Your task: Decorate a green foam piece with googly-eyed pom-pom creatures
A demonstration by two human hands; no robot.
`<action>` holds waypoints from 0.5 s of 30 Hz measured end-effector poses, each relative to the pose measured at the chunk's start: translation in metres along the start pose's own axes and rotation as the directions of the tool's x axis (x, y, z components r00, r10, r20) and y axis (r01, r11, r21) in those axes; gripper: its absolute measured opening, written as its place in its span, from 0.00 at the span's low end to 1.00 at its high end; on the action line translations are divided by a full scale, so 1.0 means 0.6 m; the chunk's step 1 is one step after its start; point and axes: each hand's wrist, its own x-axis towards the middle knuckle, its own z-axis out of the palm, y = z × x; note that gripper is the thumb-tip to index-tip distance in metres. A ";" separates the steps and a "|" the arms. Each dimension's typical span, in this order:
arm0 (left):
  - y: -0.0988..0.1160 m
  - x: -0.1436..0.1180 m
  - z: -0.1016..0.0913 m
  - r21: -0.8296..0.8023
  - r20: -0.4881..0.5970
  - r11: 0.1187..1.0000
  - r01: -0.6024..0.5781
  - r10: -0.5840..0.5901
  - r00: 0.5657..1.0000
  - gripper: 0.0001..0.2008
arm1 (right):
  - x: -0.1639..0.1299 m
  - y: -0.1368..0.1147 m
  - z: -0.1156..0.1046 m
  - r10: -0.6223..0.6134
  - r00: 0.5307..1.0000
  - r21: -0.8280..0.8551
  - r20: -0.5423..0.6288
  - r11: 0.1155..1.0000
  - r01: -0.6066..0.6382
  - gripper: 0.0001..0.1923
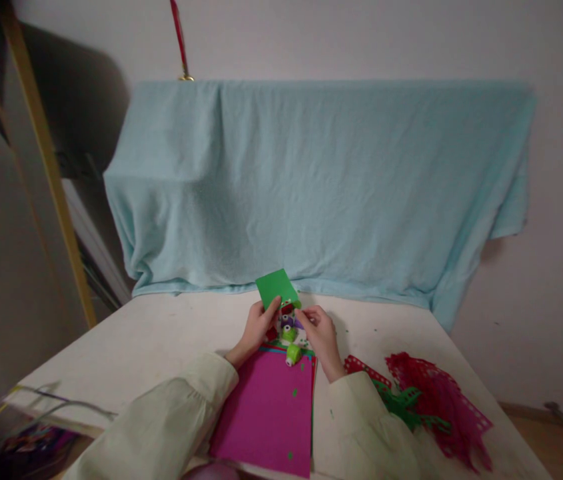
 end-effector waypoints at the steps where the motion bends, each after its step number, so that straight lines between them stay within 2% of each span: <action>1: 0.000 0.000 0.000 -0.004 -0.009 1.000 -0.002 0.001 1.000 0.27 | -0.001 0.002 0.001 -0.046 0.999 -0.058 -0.001 0.997 0.046 0.22; 4: -0.001 0.000 0.000 -0.010 -0.015 1.000 -0.002 0.002 1.000 0.27 | -0.009 0.002 0.001 -0.188 0.982 -0.281 0.033 0.941 0.190 0.16; 7: 0.000 0.000 0.000 -0.022 -0.020 1.000 0.008 -0.008 1.000 0.27 | -0.016 -0.002 0.000 -0.249 0.965 -0.440 0.079 0.860 0.258 0.11; 15: -0.003 0.001 0.000 -0.015 -0.015 1.000 0.008 -0.008 1.000 0.28 | -0.016 -0.002 -0.003 -0.258 0.956 -0.524 0.138 0.801 0.291 0.05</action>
